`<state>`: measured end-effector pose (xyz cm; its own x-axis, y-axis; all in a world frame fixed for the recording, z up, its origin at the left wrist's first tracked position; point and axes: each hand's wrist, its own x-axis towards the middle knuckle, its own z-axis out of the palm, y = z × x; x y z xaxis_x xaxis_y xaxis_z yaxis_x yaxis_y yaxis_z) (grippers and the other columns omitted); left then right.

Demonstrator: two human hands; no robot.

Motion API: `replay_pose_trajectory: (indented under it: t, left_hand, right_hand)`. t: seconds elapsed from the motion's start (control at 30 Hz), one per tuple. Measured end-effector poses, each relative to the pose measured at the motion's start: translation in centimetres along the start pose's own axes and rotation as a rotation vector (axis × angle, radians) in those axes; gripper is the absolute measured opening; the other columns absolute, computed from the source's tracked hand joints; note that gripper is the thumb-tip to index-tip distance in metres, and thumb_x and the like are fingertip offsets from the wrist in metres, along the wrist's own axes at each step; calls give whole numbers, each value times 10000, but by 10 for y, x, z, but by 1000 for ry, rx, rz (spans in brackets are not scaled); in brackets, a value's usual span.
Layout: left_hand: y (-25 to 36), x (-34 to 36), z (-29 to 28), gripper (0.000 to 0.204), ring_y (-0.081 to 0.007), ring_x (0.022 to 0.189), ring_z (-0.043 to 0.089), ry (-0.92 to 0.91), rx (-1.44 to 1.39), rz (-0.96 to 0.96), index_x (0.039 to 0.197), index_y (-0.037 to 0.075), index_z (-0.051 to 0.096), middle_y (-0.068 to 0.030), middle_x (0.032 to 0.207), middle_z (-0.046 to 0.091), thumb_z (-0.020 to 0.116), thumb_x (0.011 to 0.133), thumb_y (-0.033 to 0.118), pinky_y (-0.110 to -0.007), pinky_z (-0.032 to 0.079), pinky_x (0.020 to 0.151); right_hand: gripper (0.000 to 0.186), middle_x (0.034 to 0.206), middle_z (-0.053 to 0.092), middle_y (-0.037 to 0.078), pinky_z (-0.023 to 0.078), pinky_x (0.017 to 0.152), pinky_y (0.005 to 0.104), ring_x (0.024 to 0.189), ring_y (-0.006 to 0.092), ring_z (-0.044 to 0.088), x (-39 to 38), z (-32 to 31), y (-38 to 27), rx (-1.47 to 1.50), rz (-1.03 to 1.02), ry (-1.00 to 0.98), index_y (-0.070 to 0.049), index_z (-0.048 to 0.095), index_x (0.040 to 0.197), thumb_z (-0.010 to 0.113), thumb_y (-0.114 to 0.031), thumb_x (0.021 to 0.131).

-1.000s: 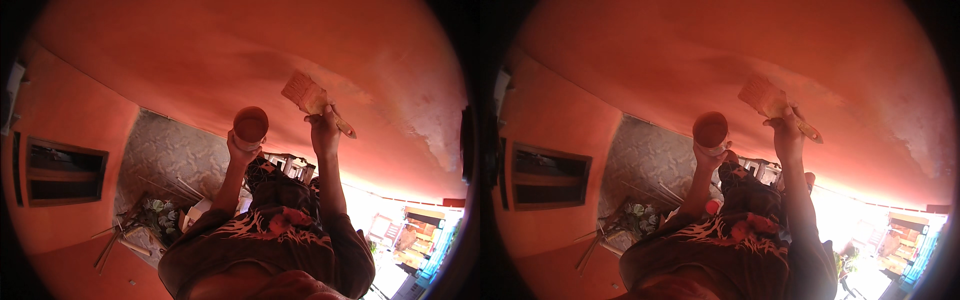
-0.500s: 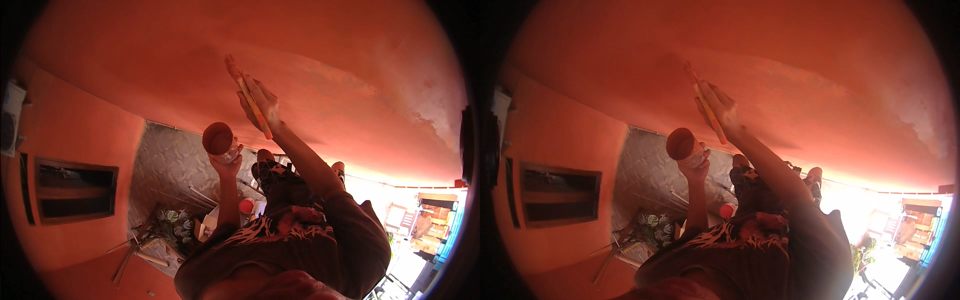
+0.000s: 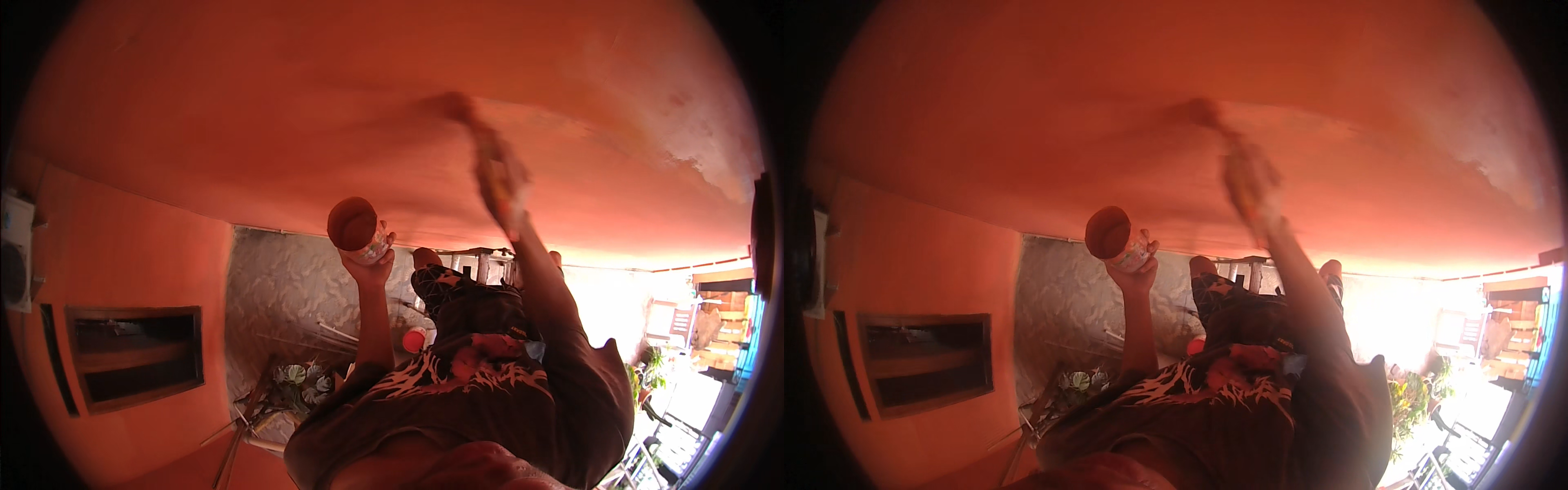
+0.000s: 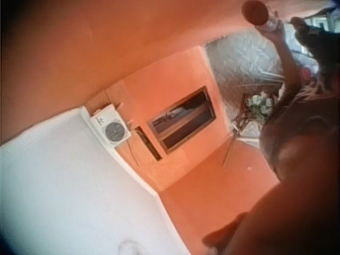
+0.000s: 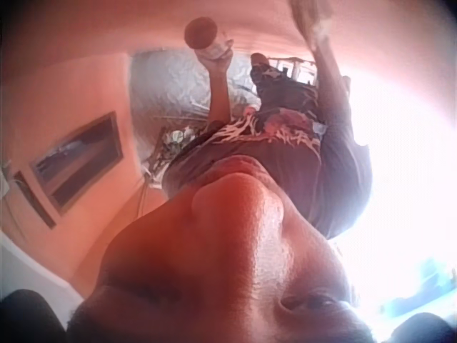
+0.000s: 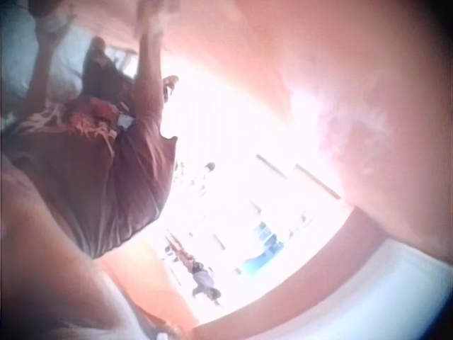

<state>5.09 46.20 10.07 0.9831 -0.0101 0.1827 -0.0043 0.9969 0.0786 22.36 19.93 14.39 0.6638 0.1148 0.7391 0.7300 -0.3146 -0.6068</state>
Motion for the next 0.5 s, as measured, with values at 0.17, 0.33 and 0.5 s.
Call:
replay_pose_trajectory:
  t: [0.17,0.33,0.5]
  left_hand:
    - [-1,4,-4,713,-348,974,520,141,55,7,1371,85,468,-121,1245,540,527,878,596,-291,450,479]
    - [5,-5,-12,641,-340,972,498,64,53,17,1406,115,436,-185,1283,485,520,927,533,-289,503,521]
    - [22,-29,-19,653,-335,963,497,78,13,103,1406,115,447,-168,1251,506,531,919,542,-291,496,519]
  right_hand:
    - [462,1318,615,153,521,939,355,1138,231,623,22,-149,-67,-492,280,546,36,508,1370,615,-203,990]
    - [376,1384,562,156,553,837,316,1128,244,645,38,-148,-66,-234,-31,676,-12,511,1375,537,-157,1030]
    - [452,987,601,64,492,564,199,766,99,610,27,-13,-80,436,258,514,-36,488,1368,518,-336,1032]
